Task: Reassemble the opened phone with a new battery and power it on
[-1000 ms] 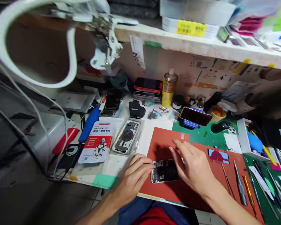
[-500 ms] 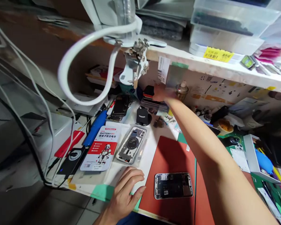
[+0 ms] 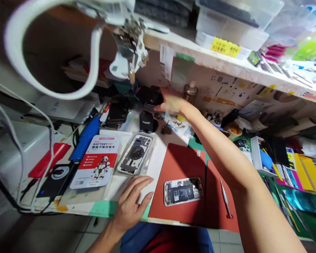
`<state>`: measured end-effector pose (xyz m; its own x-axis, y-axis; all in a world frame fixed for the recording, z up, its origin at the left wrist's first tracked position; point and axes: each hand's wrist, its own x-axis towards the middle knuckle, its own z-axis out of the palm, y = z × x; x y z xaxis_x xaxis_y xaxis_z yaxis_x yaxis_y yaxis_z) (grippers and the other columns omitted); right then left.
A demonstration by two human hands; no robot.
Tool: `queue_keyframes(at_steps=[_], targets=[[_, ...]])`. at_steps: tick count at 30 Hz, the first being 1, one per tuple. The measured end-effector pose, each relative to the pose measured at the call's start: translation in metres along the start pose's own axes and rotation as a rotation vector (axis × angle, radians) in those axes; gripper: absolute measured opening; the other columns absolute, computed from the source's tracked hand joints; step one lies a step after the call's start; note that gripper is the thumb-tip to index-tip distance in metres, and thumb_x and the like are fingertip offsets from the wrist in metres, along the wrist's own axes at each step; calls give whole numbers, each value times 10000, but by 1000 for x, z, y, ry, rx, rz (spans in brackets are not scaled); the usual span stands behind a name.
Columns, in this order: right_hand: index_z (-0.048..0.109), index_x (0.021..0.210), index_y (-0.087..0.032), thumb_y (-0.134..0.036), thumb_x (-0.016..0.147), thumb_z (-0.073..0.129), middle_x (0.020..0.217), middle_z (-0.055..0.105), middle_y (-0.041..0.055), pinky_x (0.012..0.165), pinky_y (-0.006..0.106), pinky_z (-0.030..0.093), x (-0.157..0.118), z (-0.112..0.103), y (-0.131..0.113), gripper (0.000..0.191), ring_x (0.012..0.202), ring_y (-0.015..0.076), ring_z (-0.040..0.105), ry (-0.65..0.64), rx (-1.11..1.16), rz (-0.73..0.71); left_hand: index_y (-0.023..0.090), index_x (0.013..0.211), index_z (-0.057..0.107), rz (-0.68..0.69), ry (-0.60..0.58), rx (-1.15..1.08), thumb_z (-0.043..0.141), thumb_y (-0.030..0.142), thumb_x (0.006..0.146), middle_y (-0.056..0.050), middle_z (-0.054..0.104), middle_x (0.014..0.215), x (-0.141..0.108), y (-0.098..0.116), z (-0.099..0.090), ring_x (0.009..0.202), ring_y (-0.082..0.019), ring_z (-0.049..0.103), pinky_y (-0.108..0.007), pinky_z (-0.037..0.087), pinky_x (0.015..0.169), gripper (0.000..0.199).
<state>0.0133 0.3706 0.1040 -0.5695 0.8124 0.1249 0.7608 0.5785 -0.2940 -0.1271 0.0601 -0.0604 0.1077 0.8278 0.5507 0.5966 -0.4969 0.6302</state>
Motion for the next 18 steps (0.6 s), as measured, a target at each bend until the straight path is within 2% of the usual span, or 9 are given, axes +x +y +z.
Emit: queue_keyframes(at_steps=[2, 4, 7, 10, 13, 16, 18], targets=[[685, 1334, -112, -441, 961, 759, 1267, 730, 86, 964, 328, 557, -57, 2, 0, 503, 1087, 194, 698, -51, 163, 19, 222, 1338, 644, -57, 20, -57, 627, 169, 1020, -81, 739, 1154, -3, -3, 1, 1099, -226, 708, -350, 558, 1008, 322], [702, 1300, -115, -453, 940, 763, 1256, 740, 94, 979, 371, 552, -127, 8, -3, 497, 1090, 216, 702, -87, 777, 133, 238, 1342, 643, -131, 57, -118, 626, 166, 1024, -58, 731, 1117, -7, -6, 2, 1055, -211, 705, -349, 556, 996, 326], [732, 1253, -169, -594, 895, 772, 1197, 780, 112, 882, 402, 597, -231, 26, -17, 556, 967, 245, 751, -143, 1498, 440, 236, 1368, 626, -304, 77, -232, 589, 205, 1064, -68, 714, 1171, -9, -6, 2, 1026, -197, 688, -360, 553, 973, 308], [728, 1290, -159, -675, 980, 608, 1239, 787, 163, 915, 418, 601, -307, 50, -39, 614, 1000, 263, 771, -87, 1880, 695, 243, 1335, 657, -488, 34, -391, 604, 338, 1076, -64, 718, 1168, -2, 2, -4, 988, -195, 695, -358, 570, 919, 281], [717, 1305, -129, -667, 1027, 509, 1232, 788, 185, 864, 382, 602, -345, 71, -56, 640, 950, 249, 771, -12, 2049, 821, 229, 1281, 699, -598, -42, -526, 630, 467, 1054, -58, 744, 1073, 13, 16, -10, 878, -190, 704, -336, 599, 800, 337], [723, 1297, -130, -630, 1044, 491, 1222, 793, 174, 813, 356, 595, -360, 82, -65, 607, 906, 237, 770, 74, 2136, 827, 203, 1225, 732, -682, -113, -658, 654, 532, 1027, -67, 768, 1022, 25, 27, -11, 818, -187, 720, -312, 606, 728, 392], [737, 1269, -128, -636, 1036, 512, 1159, 810, 166, 823, 365, 594, -363, 87, -69, 602, 897, 245, 777, 84, 2162, 837, 182, 1211, 747, -730, -182, -716, 655, 565, 1017, -92, 786, 1039, 28, 32, -7, 839, -204, 746, -316, 617, 735, 439]])
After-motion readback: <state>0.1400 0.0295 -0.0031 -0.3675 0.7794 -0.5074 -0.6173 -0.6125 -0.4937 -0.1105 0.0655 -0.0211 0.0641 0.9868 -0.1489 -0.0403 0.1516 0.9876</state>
